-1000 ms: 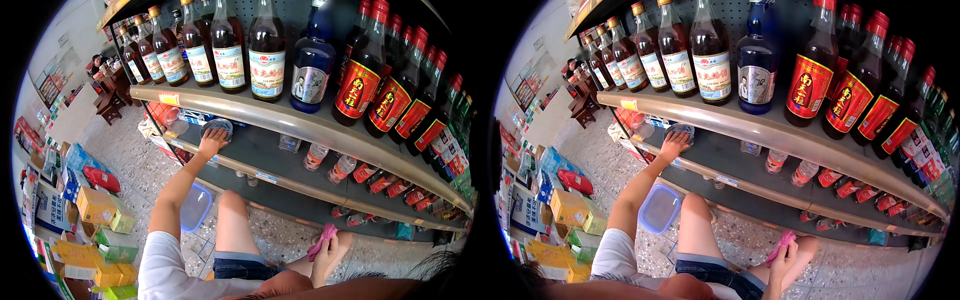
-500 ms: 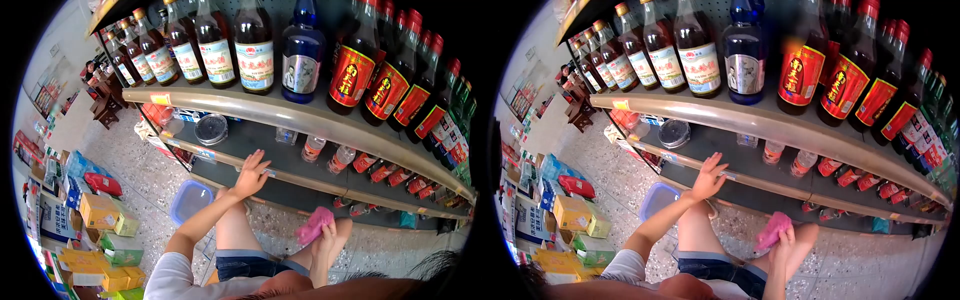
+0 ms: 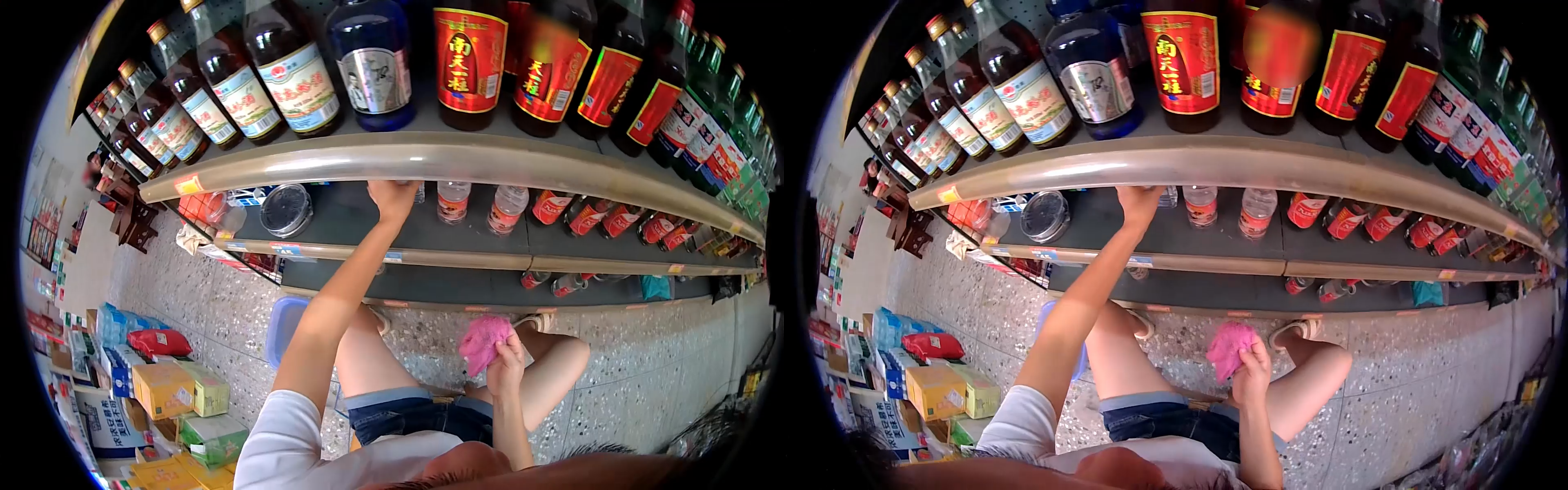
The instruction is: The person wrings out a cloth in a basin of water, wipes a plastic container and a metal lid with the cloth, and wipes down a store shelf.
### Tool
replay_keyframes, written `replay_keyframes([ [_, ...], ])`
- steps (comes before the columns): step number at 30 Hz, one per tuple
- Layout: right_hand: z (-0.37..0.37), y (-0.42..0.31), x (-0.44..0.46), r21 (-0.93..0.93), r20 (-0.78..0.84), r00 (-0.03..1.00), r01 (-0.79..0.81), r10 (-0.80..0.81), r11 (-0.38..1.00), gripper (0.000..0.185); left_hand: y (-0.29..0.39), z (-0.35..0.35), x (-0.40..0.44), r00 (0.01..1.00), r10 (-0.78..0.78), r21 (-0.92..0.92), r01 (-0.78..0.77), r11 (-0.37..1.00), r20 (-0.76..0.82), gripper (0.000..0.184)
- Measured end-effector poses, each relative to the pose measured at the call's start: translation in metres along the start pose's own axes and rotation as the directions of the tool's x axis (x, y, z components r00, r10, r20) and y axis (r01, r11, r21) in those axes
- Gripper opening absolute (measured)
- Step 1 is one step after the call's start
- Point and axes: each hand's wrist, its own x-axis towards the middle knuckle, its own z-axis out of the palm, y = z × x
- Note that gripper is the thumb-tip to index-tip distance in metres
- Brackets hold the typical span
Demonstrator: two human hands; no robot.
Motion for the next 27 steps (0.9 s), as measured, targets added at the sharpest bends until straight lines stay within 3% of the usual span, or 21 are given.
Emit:
replay_keyframes([
  [2, -0.006, -0.003, -0.006, 0.012, -0.039, 0.999, 0.012, -0.011, 1.0, 0.037, 0.013, 0.011, -0.002, 0.994, -0.092, 0.316, 0.108, 0.943, -0.067, 0.082],
  [8, -0.031, -0.012, -0.008, 0.01, -0.089, 0.995, 0.057, -0.055, 0.998, 0.036, 0.007, 0.033, 0.003, 0.968, -0.125, 0.288, 0.185, 0.939, -0.216, 0.086],
  [11, -0.032, -0.014, -0.005, 0.008, -0.097, 0.993, 0.063, -0.062, 0.998, 0.036, 0.003, 0.037, 0.0, 0.968, -0.077, 0.379, 0.167, 0.91, -0.241, 0.088],
  [14, -0.025, -0.011, 0.003, 0.016, -0.092, 0.995, 0.037, -0.035, 0.999, 0.039, 0.017, 0.017, -0.026, 0.967, 0.071, 0.133, -0.039, 0.99, -0.244, 0.087],
  [16, -0.016, -0.004, 0.01, 0.016, -0.081, 0.997, 0.008, -0.007, 1.0, 0.044, 0.018, 0.011, -0.065, 0.934, 0.108, -0.033, -0.127, 0.991, -0.34, 0.087],
  [22, 0.06, 0.022, 0.065, -0.132, 0.187, 0.969, -0.141, 0.164, 0.981, 0.06, -0.022, -0.066, -0.185, 0.983, -0.067, -0.067, 0.057, 0.996, -0.171, 0.062],
  [24, 0.098, 0.031, 0.089, -0.218, 0.306, 0.938, -0.099, 0.164, 0.971, 0.06, -0.039, -0.095, -0.209, 0.977, -0.159, -0.075, 0.15, 0.986, -0.142, 0.054],
  [27, 0.15, 0.054, 0.126, -0.341, 0.456, 0.883, 0.053, 0.116, 0.939, 0.057, -0.047, -0.138, -0.217, 0.979, -0.101, 0.138, 0.126, 0.982, -0.175, 0.045],
])
